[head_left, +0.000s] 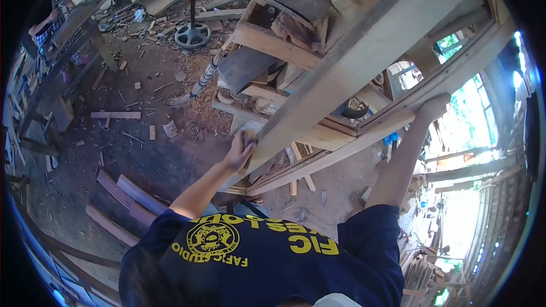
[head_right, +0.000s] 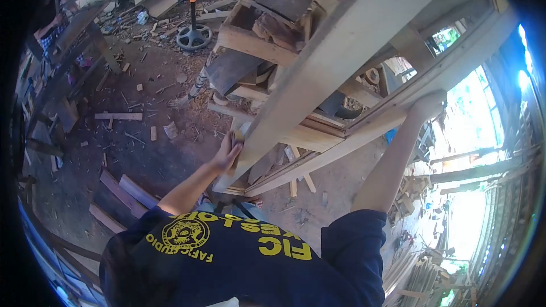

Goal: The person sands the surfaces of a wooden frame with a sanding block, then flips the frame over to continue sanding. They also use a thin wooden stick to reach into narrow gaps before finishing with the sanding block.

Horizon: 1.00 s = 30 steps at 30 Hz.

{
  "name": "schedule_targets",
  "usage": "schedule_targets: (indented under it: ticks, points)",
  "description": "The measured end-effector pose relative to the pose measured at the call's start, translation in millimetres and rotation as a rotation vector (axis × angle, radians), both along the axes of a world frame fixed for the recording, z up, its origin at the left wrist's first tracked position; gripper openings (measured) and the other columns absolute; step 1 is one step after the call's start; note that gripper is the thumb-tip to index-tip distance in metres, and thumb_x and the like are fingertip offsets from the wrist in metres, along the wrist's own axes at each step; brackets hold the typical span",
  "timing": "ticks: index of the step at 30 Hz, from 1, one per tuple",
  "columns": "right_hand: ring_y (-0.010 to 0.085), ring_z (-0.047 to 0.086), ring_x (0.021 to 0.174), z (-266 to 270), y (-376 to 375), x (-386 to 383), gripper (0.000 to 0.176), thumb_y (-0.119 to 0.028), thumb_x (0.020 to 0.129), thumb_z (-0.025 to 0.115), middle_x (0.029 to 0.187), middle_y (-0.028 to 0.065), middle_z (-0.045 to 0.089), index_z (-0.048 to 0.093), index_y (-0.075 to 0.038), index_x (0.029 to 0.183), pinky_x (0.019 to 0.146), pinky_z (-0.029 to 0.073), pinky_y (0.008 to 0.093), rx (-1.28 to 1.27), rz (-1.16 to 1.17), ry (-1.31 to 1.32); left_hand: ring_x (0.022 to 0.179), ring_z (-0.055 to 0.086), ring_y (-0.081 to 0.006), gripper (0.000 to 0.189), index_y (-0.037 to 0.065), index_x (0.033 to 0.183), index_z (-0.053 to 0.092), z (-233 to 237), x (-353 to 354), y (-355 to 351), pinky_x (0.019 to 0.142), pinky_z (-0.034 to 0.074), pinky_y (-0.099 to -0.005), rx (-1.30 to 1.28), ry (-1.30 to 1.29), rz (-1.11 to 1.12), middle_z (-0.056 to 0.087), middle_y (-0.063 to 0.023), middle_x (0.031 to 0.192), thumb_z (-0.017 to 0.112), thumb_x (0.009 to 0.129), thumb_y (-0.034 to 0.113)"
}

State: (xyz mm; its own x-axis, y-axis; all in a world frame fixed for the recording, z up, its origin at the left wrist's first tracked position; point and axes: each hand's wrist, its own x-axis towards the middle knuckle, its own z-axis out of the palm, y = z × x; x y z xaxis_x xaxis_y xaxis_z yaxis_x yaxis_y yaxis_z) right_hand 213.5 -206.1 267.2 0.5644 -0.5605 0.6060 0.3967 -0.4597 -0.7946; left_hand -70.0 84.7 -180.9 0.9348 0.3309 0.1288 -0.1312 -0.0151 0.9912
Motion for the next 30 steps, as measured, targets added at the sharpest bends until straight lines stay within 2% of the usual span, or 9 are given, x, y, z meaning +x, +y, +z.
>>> schedule_targets:
  ticks: [4,8,10,14,16,17,21,23,30]
  points:
    - [0.0369,0.066,0.096,-3,-8,4,0.064,-0.045,0.098,0.036,0.106,0.0265,0.067,0.064,0.012,0.109,0.083,0.052,0.0451,0.044,0.058,0.019,0.113,0.051,-0.0374,0.055,-0.003,0.129,0.040,-35,-44,-10,0.100,0.037,-0.0439,0.010,0.213,-0.009,0.053,-0.0223,0.117,0.059,0.093,0.034]
    - [0.0399,0.066,0.090,-33,-52,46,0.057,-0.041,0.102,0.033,0.103,0.0287,0.066,0.061,0.007,0.112,0.078,0.050,0.0483,-0.438,-0.126,-0.076,0.116,0.050,-0.0317,0.054,-0.002,0.131,0.040,-49,-75,-25,0.101,0.038,-0.0394,0.056,0.243,0.004,0.053,-0.0192,0.120,0.059,0.095,0.034]
    - [0.0390,0.064,0.089,-41,-15,-5,0.055,-0.040,0.102,0.034,0.093,0.0281,0.064,0.059,0.008,0.113,0.080,0.049,0.0473,-0.252,-0.120,0.018,0.117,0.049,-0.0249,0.054,-0.002,0.133,0.041,-33,-94,-34,0.101,0.038,-0.0354,-0.281,0.167,0.084,0.053,-0.0153,0.121,0.059,0.097,0.035]
    - [0.0376,0.040,0.125,-147,-20,-39,0.053,-0.030,0.100,0.051,0.124,0.0267,0.047,0.039,0.010,0.132,0.106,0.031,0.0439,-0.418,-0.284,-0.283,0.117,0.048,-0.0185,0.048,-0.001,0.135,0.043,9,-124,-30,0.103,0.036,-0.0329,-0.625,0.276,0.181,0.053,-0.0103,0.125,0.044,0.104,0.036]
    - [0.0335,0.022,0.142,-201,-2,-106,0.053,-0.019,0.100,0.050,0.150,0.0242,0.029,0.031,0.007,0.142,0.116,0.019,0.0456,-0.208,0.003,-0.153,0.116,0.052,-0.0198,0.051,0.001,0.135,0.046,14,-130,-16,0.103,0.039,-0.0345,-0.647,0.359,0.110,0.056,-0.0096,0.125,0.036,0.106,0.042]
    - [0.0306,0.027,0.140,-236,18,-143,0.050,-0.017,0.101,0.046,0.147,0.0217,0.034,0.030,0.004,0.144,0.118,0.018,0.0432,-0.105,0.077,-0.021,0.115,0.055,-0.0216,0.055,0.003,0.135,0.047,46,-131,-14,0.103,0.042,-0.0359,-0.779,0.343,0.014,0.057,-0.0104,0.125,0.033,0.106,0.046]
    - [0.0183,0.050,0.125,-348,75,-273,0.056,-0.039,0.101,0.052,0.134,0.0072,0.052,0.039,-0.006,0.144,0.109,0.039,0.0357,0.462,0.927,0.677,0.114,0.061,-0.0286,0.076,0.003,0.137,0.047,136,-124,-26,0.097,0.051,-0.0424,-1.059,0.410,-0.258,0.059,-0.0167,0.130,0.020,0.100,0.064]
    - [0.0202,0.054,0.123,-356,88,-298,0.066,-0.054,0.100,0.043,0.132,0.0107,0.056,0.039,-0.006,0.145,0.109,0.040,0.0361,0.936,1.302,1.017,0.112,0.062,-0.0281,0.076,0.004,0.137,0.048,131,-119,-37,0.096,0.051,-0.0416,-1.006,0.432,-0.282,0.059,-0.0166,0.129,0.018,0.100,0.063]
    - [0.0255,0.044,0.135,-293,84,-321,0.091,-0.077,0.090,0.031,0.149,0.0127,0.042,0.032,-0.008,0.151,0.112,0.035,0.0418,1.417,1.636,0.908,0.096,0.065,-0.0191,0.054,0.001,0.119,0.059,153,-93,-58,0.085,0.053,-0.0310,-0.736,0.399,-0.112,0.066,-0.0110,0.108,0.034,0.106,0.047]
